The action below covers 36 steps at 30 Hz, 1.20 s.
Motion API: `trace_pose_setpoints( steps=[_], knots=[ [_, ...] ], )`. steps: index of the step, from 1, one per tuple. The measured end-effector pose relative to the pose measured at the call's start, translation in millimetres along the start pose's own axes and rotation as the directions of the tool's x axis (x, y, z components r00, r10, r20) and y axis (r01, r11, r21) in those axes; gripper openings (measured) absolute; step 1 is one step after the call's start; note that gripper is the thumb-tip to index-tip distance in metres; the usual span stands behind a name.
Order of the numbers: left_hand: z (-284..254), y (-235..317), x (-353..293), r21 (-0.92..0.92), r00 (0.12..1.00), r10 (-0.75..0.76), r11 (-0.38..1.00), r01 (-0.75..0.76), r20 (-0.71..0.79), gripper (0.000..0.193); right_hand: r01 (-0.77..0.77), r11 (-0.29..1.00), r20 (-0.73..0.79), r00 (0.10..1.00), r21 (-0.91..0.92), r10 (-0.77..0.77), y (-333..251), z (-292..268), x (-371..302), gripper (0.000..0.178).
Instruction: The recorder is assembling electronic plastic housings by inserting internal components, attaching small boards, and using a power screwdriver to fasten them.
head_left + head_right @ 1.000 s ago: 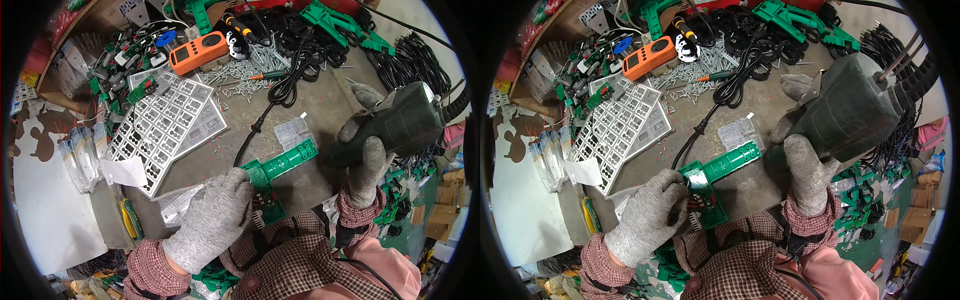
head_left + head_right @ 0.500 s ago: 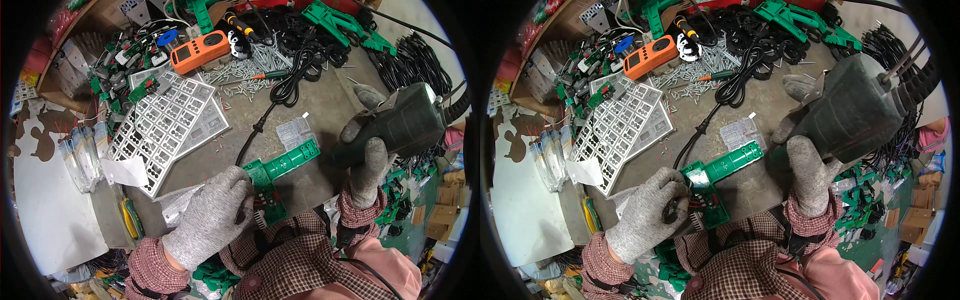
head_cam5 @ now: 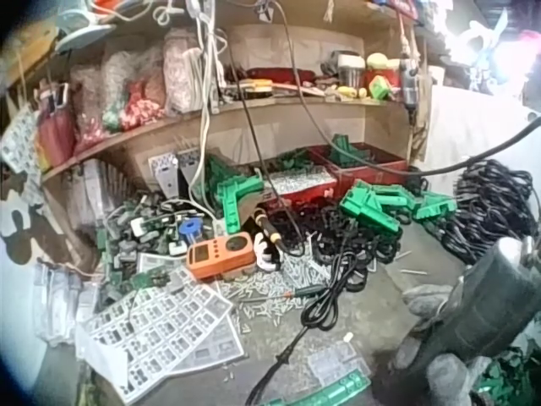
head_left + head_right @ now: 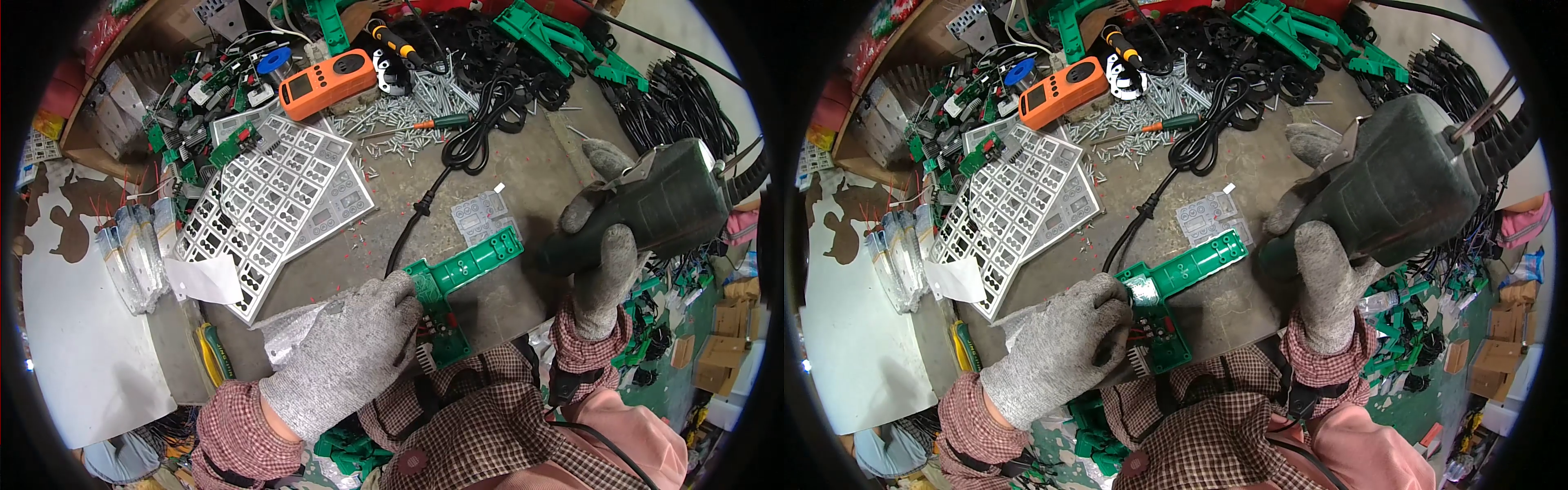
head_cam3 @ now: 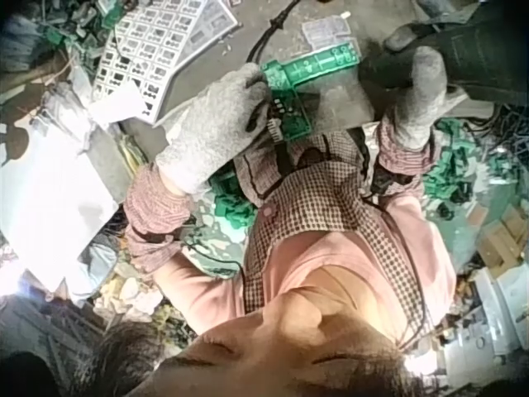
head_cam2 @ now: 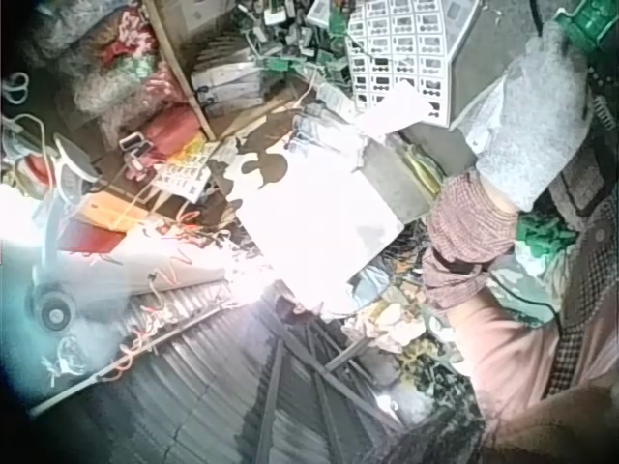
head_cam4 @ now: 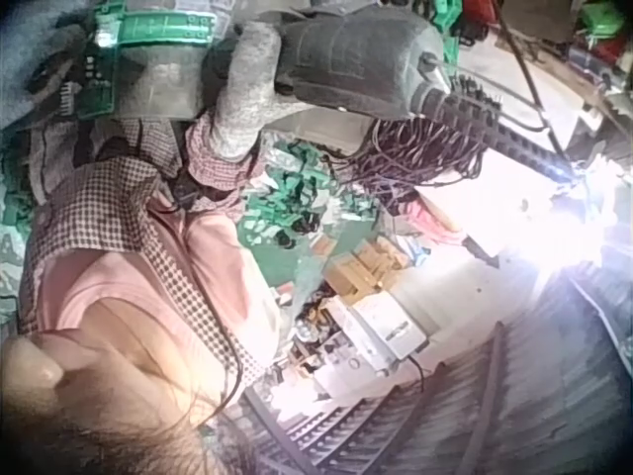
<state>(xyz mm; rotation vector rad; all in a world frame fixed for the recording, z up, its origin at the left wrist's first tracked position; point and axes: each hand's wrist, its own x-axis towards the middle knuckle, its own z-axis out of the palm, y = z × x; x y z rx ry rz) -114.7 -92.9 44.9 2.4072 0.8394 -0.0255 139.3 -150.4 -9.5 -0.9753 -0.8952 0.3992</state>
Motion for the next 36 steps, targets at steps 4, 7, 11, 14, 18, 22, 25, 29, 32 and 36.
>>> trace_pose_setpoints(
  steps=[4, 7, 11, 14, 18, 22, 25, 29, 32, 36],
  knots=[
    [-4, 2, 2, 0.021, 0.998, 0.001, 1.0, -0.002, 0.055, 0.019, -0.012, 1.0, -0.035, 0.999, -0.023, 0.012, 3, -4, -1, 0.067],
    [0, -1, 1, -0.017, 1.0, -0.009, 1.0, 0.009, 0.006, 0.02, 0.018, 0.999, -0.126, 0.992, -0.043, -0.023, 8, -8, -3, 0.065],
    [1, 0, 0, -0.001, 1.0, -0.023, 1.0, 0.023, 0.016, 0.02, -0.016, 0.999, -0.03, 0.999, -0.032, 0.015, -1, -1, 1, 0.067],
    [8, 0, 0, 0.098, 1.0, -0.022, 0.995, 0.021, 0.012, 0.02, -0.018, 0.998, -0.079, 0.997, -0.06, 0.014, 8, -8, -4, 0.069],
    [13, -4, 2, 0.181, 1.0, 0.006, 0.983, -0.009, 0.017, 0.02, -0.096, 0.988, 0.007, 0.995, -0.123, 0.097, -17, 3, -1, 0.073],
    [5, -1, 6, 0.241, 0.995, 0.023, 0.969, -0.046, 0.096, 0.02, -0.137, 0.984, 0.01, 0.99, -0.111, 0.139, -16, 2, -3, 0.074],
    [3, -6, 5, 0.149, 0.998, 0.037, 0.988, -0.045, 0.057, 0.019, -0.099, 0.991, -0.049, 0.994, -0.094, 0.095, -5, 0, -6, 0.076],
    [6, -5, 3, 0.052, 1.0, 0.004, 0.999, -0.004, 0.002, 0.018, -0.118, 0.989, -0.077, 0.991, -0.09, 0.111, -3, -5, -7, 0.08],
    [13, -13, -1, 0.013, 0.996, 0.043, 0.999, -0.043, -0.072, 0.017, -0.096, 0.991, -0.059, 0.994, -0.092, 0.091, -2, -3, -5, 0.081],
    [15, -16, -4, 0.012, 0.985, 0.093, 0.996, -0.092, -0.147, 0.018, -0.093, 0.994, -0.014, 0.996, -0.05, 0.092, -5, -1, -1, 0.08]
  ],
)
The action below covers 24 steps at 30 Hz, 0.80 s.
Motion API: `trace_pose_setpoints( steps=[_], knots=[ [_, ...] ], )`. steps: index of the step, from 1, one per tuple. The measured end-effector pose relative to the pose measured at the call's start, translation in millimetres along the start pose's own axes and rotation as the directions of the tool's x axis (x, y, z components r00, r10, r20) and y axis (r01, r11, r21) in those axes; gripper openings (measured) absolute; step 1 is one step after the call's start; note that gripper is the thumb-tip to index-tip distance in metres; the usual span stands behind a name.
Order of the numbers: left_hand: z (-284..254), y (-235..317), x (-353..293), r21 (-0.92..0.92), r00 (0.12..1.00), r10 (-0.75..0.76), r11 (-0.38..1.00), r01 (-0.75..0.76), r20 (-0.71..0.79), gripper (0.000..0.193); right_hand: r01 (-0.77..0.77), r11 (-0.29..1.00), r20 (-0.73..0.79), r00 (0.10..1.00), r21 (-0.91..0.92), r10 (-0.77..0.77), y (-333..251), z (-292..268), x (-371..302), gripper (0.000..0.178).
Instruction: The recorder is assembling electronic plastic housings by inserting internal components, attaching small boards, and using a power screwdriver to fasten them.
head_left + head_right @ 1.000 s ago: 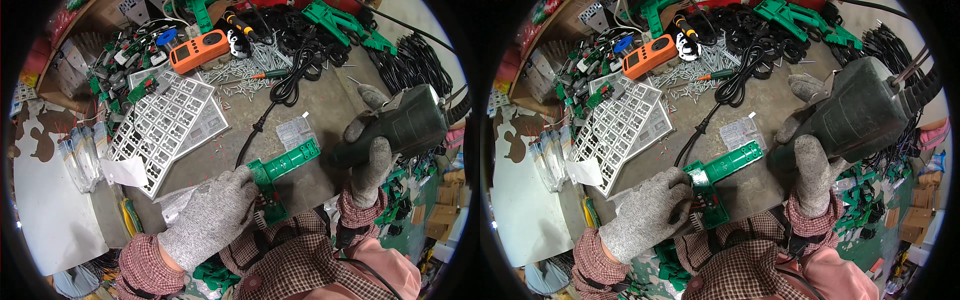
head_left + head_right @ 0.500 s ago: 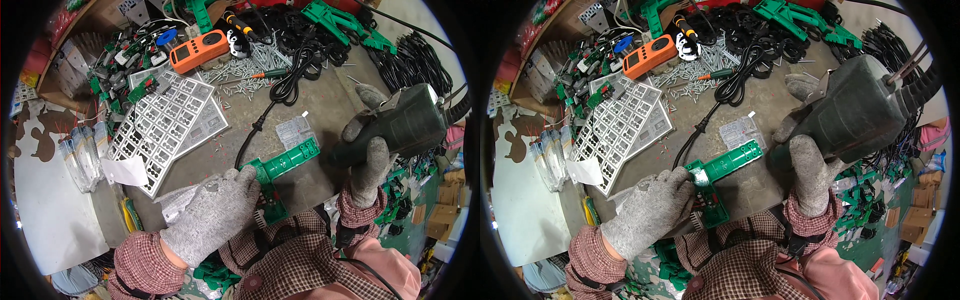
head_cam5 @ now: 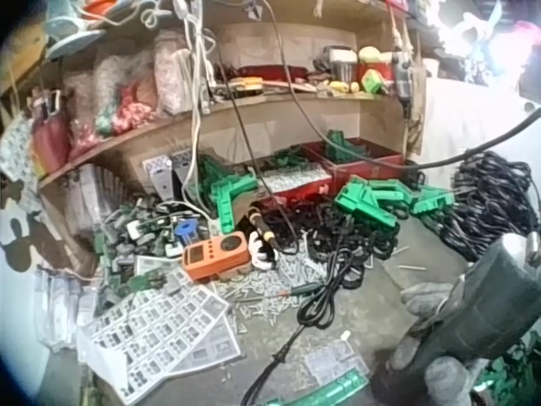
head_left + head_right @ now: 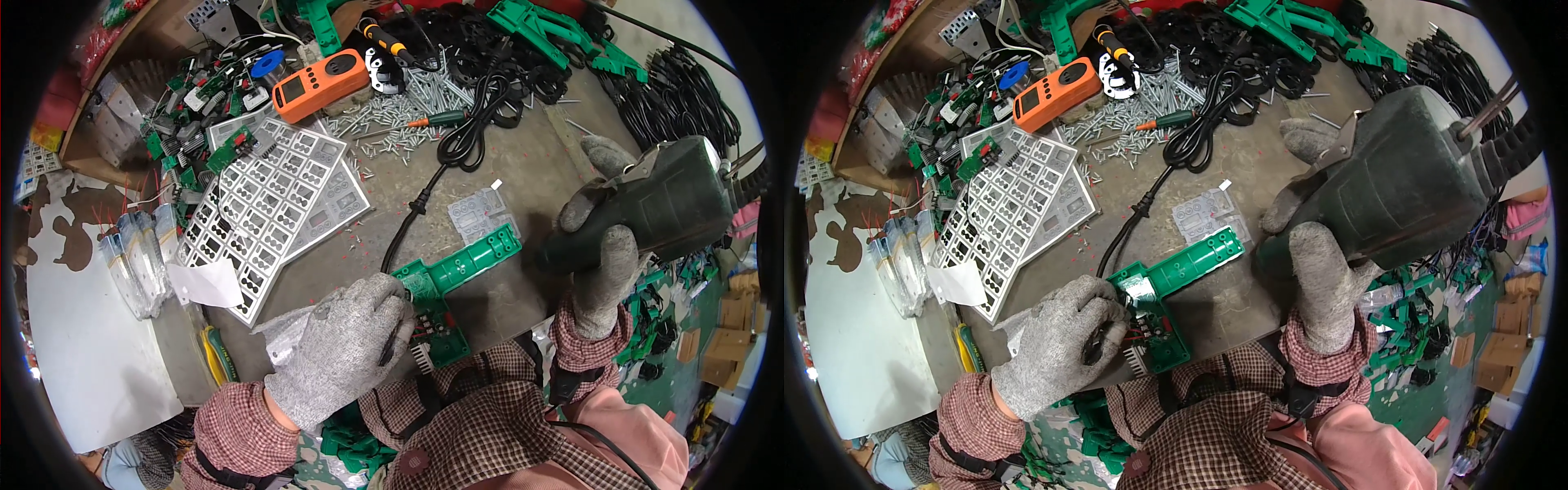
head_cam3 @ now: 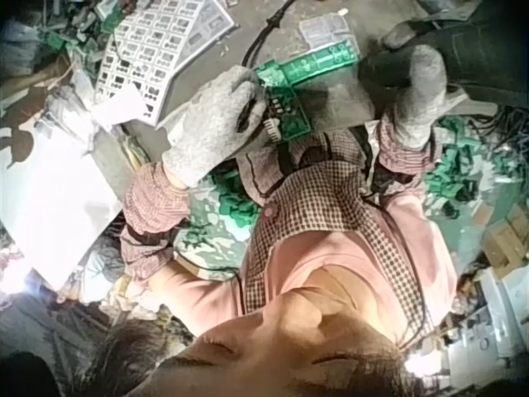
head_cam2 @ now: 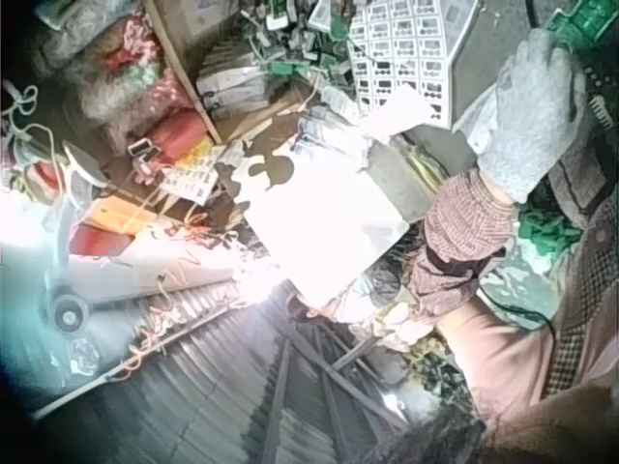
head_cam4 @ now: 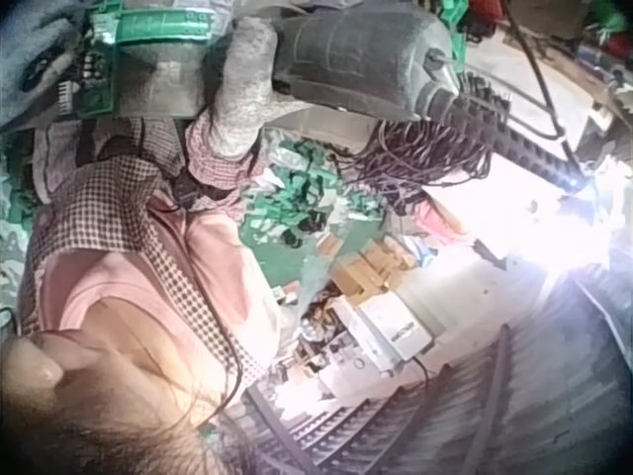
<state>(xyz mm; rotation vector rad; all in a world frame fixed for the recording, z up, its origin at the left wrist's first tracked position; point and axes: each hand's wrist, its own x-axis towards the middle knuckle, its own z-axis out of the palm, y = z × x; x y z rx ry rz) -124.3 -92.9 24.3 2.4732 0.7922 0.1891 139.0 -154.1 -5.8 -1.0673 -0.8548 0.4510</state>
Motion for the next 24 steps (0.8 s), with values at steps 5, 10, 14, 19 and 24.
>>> trace_pose_setpoints(
  steps=[5, 10, 14, 19, 24],
  knots=[
    [-2, 1, 0, 0.007, 0.999, 0.009, 1.0, -0.009, 0.038, 0.018, -0.113, 0.988, 0.042, 0.993, 0.102, 0.109, 15, -21, -5, 0.08],
    [-3, 10, 3, 0.046, 0.991, -0.059, 0.998, 0.054, 0.123, 0.02, 0.027, 0.901, 0.024, 0.999, 0.432, -0.041, 15, 10, -15, 0.089],
    [-6, 15, 5, 0.139, 0.976, -0.083, 0.989, 0.055, 0.199, 0.021, 0.208, 0.774, -0.095, 0.977, 0.598, -0.189, 33, 9, -23, 0.094],
    [1, 13, 3, 0.096, 0.993, -0.07, 0.993, 0.061, 0.092, 0.024, 0.112, 0.753, -0.087, 0.994, 0.649, -0.073, 45, 32, -50, 0.09],
    [7, 18, 2, 0.086, 0.995, -0.098, 0.992, 0.095, 0.026, 0.023, 0.014, 0.708, -0.067, 0.997, 0.706, 0.047, 61, 53, -60, 0.086]
  ],
)
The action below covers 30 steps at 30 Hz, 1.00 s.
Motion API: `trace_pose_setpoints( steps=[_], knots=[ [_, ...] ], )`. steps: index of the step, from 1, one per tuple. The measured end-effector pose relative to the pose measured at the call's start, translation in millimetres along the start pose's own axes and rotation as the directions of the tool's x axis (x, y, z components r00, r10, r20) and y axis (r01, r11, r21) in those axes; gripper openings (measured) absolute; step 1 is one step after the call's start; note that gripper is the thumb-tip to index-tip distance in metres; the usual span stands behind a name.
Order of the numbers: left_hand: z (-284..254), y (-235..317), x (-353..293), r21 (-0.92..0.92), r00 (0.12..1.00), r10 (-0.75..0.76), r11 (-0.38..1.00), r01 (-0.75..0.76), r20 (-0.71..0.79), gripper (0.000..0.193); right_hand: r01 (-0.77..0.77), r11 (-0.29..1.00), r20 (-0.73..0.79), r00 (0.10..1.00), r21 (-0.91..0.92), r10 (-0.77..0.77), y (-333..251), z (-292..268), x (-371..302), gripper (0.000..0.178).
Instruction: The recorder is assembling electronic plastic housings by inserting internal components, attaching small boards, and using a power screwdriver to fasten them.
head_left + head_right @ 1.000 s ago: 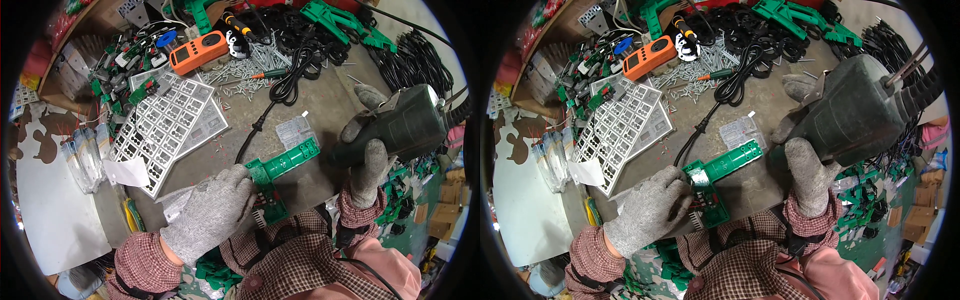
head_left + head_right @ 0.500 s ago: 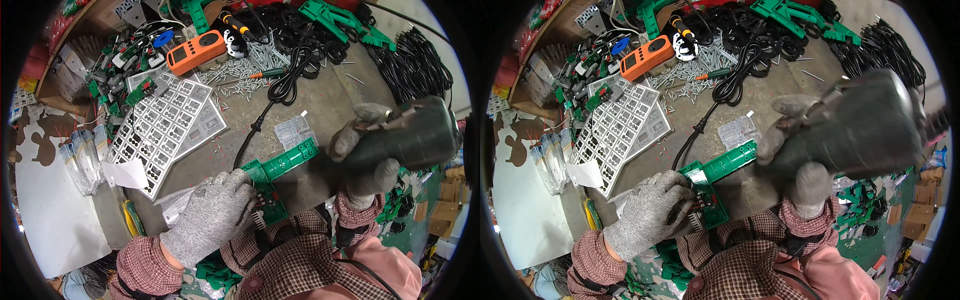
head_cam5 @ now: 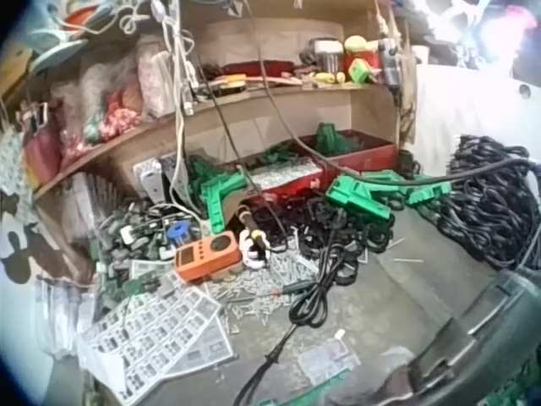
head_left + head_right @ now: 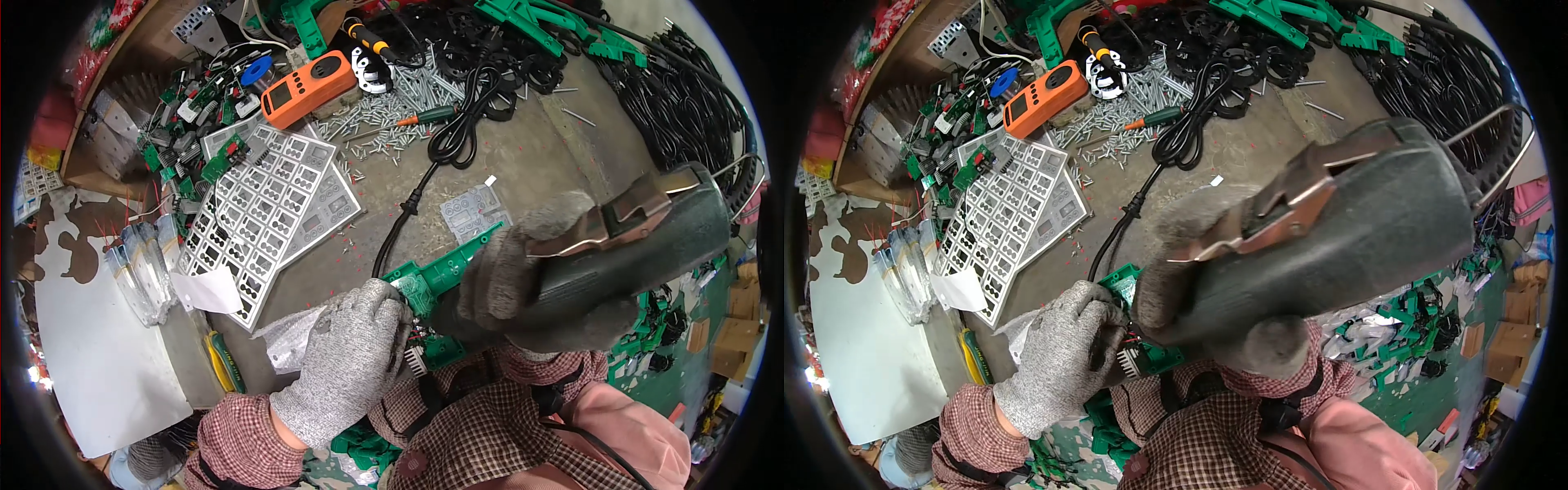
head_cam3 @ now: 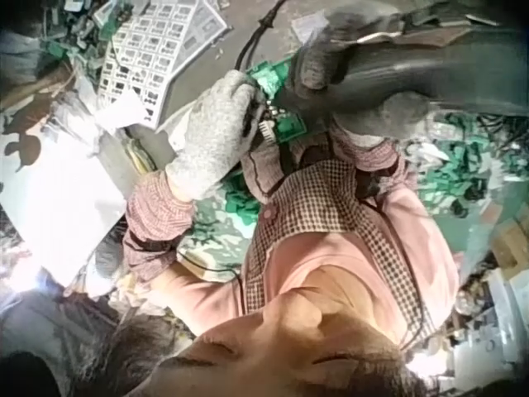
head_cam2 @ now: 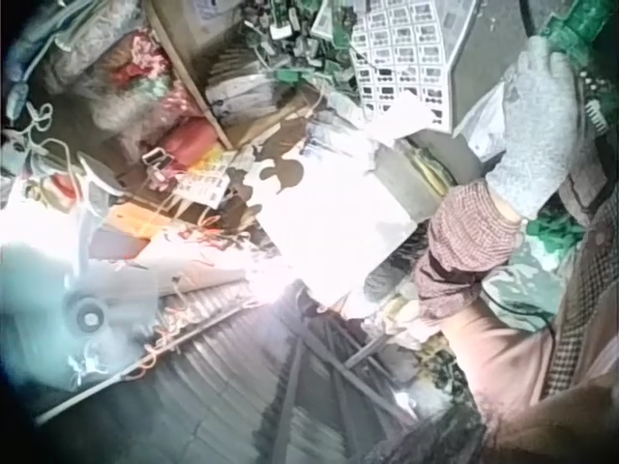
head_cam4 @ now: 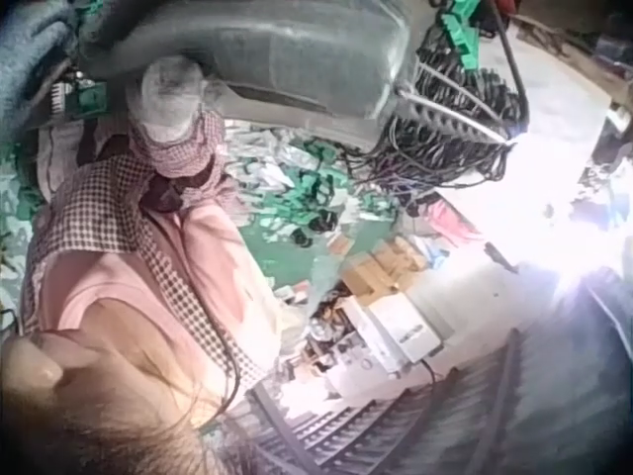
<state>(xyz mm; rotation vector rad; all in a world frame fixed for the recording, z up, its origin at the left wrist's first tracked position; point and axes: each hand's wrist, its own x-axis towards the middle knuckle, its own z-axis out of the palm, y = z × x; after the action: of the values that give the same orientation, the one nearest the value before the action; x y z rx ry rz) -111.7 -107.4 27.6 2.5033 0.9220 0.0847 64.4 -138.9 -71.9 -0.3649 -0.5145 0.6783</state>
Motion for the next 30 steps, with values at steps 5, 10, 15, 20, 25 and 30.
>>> trace_pose_setpoints(
  steps=[5, 10, 15, 20, 25, 30],
  knots=[
    [2, -3, 2, -0.088, 0.999, -0.018, 0.996, 0.016, -0.029, 0.023, -0.115, 0.991, -0.046, 0.992, 0.07, 0.118, 6, -18, -1, 0.083],
    [-2, -2, 2, -0.148, 0.999, -0.04, 0.988, 0.04, 0.005, 0.022, -0.212, 0.968, -0.081, 0.971, 0.134, 0.224, -25, -48, -24, 0.079],
    [-3, -1, -1, -0.014, 0.999, 0.019, 1.0, -0.019, 0.025, 0.022, -0.312, 0.93, -0.1, 0.937, 0.194, 0.335, -9, -55, -30, 0.075],
    [-1, -1, -8, 0.198, 0.994, 0.091, 0.975, -0.102, 0.063, 0.026, -0.406, 0.879, -0.109, 0.89, 0.251, 0.443, -16, -72, -47, 0.072],
    [-4, -1, -12, 0.111, 0.997, 0.082, 0.99, -0.083, 0.016, 0.025, -0.489, 0.815, -0.109, 0.833, 0.312, 0.542, -19, -86, -58, 0.068],
    [-5, 4, -4, 0.106, 0.998, 0.05, 0.993, -0.055, 0.049, 0.023, -0.559, 0.742, -0.114, 0.765, 0.371, 0.633, -29, -109, -71, 0.064]
  ],
)
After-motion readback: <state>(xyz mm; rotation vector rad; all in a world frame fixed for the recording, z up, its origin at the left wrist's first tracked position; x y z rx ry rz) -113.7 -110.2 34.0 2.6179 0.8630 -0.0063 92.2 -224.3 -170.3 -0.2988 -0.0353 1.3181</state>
